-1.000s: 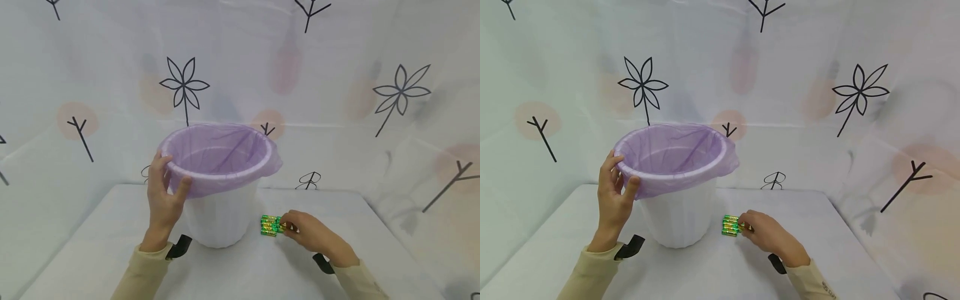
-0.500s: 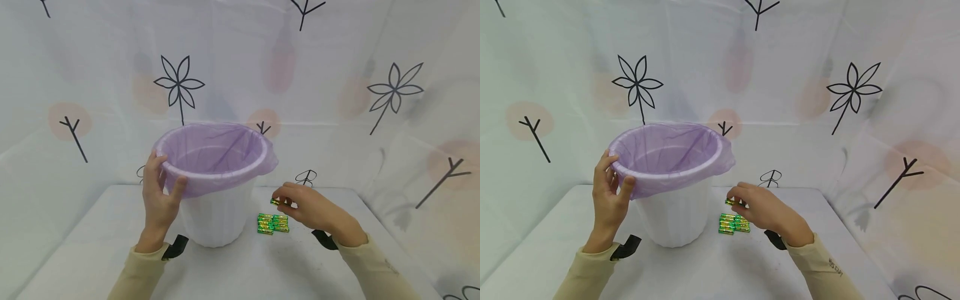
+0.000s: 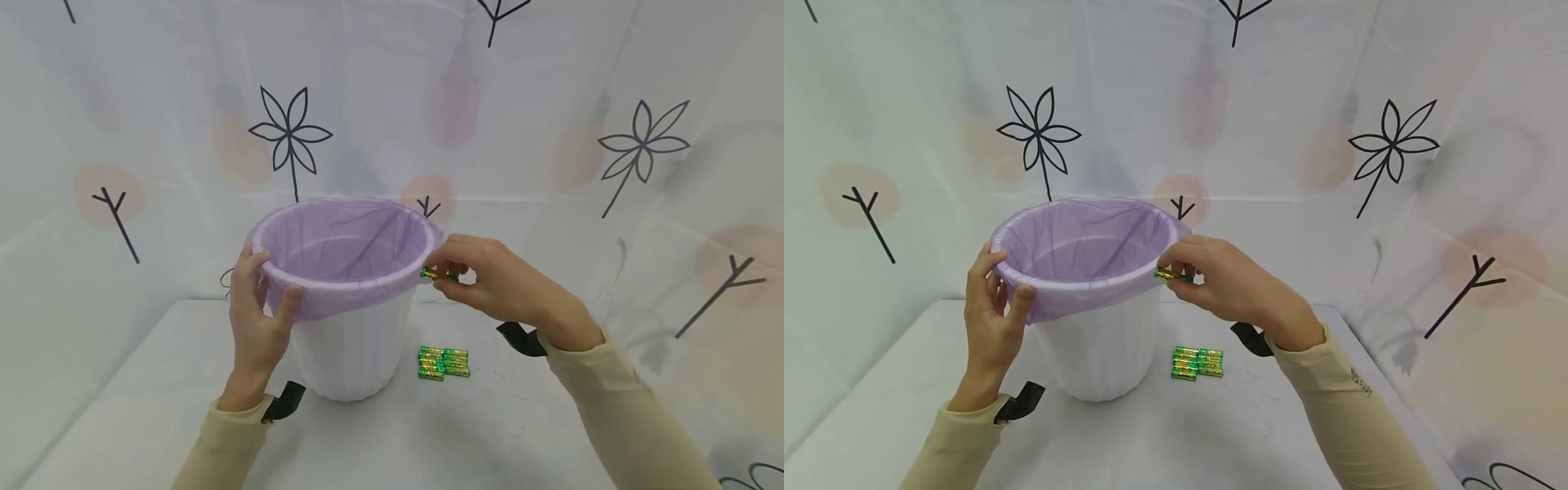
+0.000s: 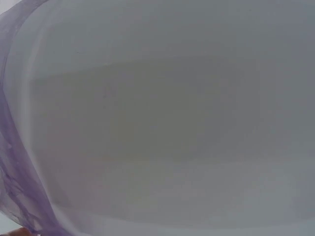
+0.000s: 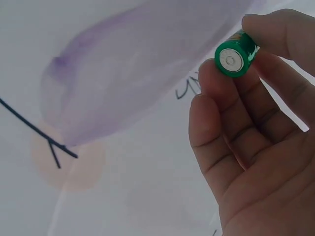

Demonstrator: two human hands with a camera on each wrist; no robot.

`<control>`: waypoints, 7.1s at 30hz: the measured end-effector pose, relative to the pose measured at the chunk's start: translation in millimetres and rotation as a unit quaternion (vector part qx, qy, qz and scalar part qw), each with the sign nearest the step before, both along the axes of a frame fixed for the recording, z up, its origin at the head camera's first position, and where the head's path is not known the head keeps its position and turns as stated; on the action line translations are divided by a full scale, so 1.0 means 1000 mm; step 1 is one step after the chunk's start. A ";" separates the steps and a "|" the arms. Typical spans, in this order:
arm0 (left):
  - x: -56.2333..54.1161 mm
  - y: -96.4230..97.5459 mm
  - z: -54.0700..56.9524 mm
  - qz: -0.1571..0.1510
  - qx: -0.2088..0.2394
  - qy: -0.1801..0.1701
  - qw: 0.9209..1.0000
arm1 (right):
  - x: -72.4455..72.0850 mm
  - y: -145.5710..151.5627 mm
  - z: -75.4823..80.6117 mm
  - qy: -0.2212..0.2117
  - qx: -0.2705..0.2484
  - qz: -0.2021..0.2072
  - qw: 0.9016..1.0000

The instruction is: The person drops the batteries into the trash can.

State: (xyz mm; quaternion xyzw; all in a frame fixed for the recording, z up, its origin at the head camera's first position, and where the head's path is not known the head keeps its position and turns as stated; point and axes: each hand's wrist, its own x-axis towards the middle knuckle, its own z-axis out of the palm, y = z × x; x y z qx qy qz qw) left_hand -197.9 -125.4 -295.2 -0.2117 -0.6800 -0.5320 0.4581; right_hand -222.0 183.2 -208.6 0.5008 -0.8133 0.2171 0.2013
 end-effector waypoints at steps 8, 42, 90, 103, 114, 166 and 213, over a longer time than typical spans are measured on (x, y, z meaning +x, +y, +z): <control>0.000 0.001 0.001 0.005 0.001 -0.008 1.000 | -0.008 -0.022 0.028 0.032 -0.023 0.012 0.999; -0.027 -0.015 -0.025 -0.010 -0.007 -0.023 1.000 | -0.078 -0.094 0.028 -0.155 0.040 -0.067 0.985; -0.018 -0.009 -0.017 0.008 -0.006 -0.023 1.000 | -0.072 -0.085 0.023 -0.109 0.050 -0.081 0.989; 0.002 0.002 0.003 0.005 -0.001 -0.005 1.000 | -0.032 -0.028 0.018 -0.039 -0.054 -0.061 0.996; 0.001 0.003 0.002 0.004 0.005 0.001 1.000 | -0.014 0.006 -0.021 0.000 -0.066 -0.041 0.997; 0.001 0.001 -0.001 0.005 0.008 -0.014 1.000 | -0.026 0.027 -0.195 -0.204 0.042 -0.195 0.958; -0.004 -0.003 -0.005 0.006 0.003 -0.016 1.000 | -0.038 0.011 -0.225 -0.183 0.131 -0.215 0.950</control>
